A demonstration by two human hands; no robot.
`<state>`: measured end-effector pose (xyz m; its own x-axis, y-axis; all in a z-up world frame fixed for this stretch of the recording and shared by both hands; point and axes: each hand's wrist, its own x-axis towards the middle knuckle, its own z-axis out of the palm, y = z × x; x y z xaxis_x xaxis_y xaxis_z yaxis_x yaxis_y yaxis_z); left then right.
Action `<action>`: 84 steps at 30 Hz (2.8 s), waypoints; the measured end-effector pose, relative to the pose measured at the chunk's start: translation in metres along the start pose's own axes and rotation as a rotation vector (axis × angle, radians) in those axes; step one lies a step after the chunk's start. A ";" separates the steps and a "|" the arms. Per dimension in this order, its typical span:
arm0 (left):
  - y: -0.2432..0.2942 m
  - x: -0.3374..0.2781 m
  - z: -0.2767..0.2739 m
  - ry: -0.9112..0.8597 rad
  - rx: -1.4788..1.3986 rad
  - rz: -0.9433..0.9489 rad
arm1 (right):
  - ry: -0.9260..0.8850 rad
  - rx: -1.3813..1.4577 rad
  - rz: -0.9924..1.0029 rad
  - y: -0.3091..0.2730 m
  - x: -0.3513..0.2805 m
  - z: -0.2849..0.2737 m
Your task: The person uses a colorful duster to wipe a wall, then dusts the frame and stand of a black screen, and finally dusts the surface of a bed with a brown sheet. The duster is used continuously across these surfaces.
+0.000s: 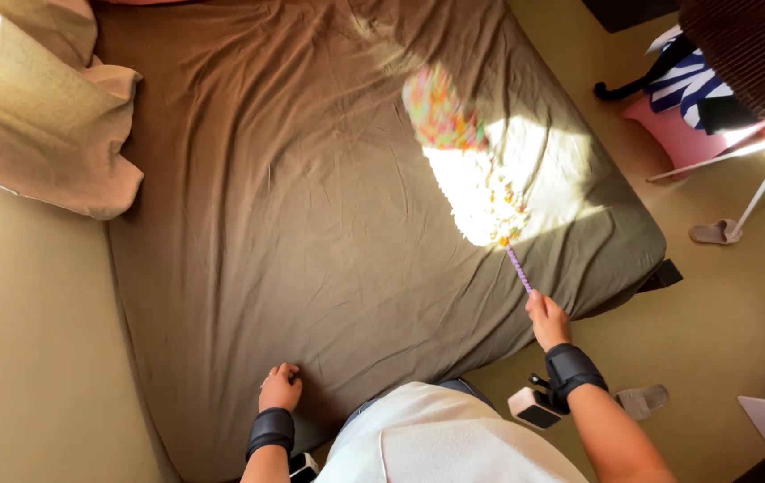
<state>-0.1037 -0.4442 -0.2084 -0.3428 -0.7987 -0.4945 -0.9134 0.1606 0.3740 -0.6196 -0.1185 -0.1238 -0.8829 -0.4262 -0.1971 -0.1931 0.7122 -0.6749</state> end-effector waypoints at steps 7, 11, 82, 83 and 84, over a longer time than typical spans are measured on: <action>0.004 0.007 0.017 -0.009 0.003 -0.093 | -0.064 -0.111 -0.022 0.015 0.022 0.009; 0.004 -0.004 0.023 -0.017 -0.048 -0.113 | -0.310 -0.351 0.165 0.068 0.055 0.010; 0.168 -0.066 0.095 -0.135 0.056 -0.160 | -0.514 -0.544 -0.407 0.036 0.111 -0.092; 0.149 -0.070 0.093 -0.134 0.047 -0.170 | -0.522 -0.550 -0.416 0.020 0.113 -0.090; 0.131 -0.072 0.090 -0.144 0.059 -0.210 | -0.437 -0.435 -0.443 0.005 0.113 -0.089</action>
<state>-0.2184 -0.3135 -0.1949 -0.1685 -0.7282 -0.6644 -0.9775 0.0368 0.2075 -0.7585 -0.1133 -0.0862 -0.4507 -0.8415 -0.2979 -0.7216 0.5399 -0.4334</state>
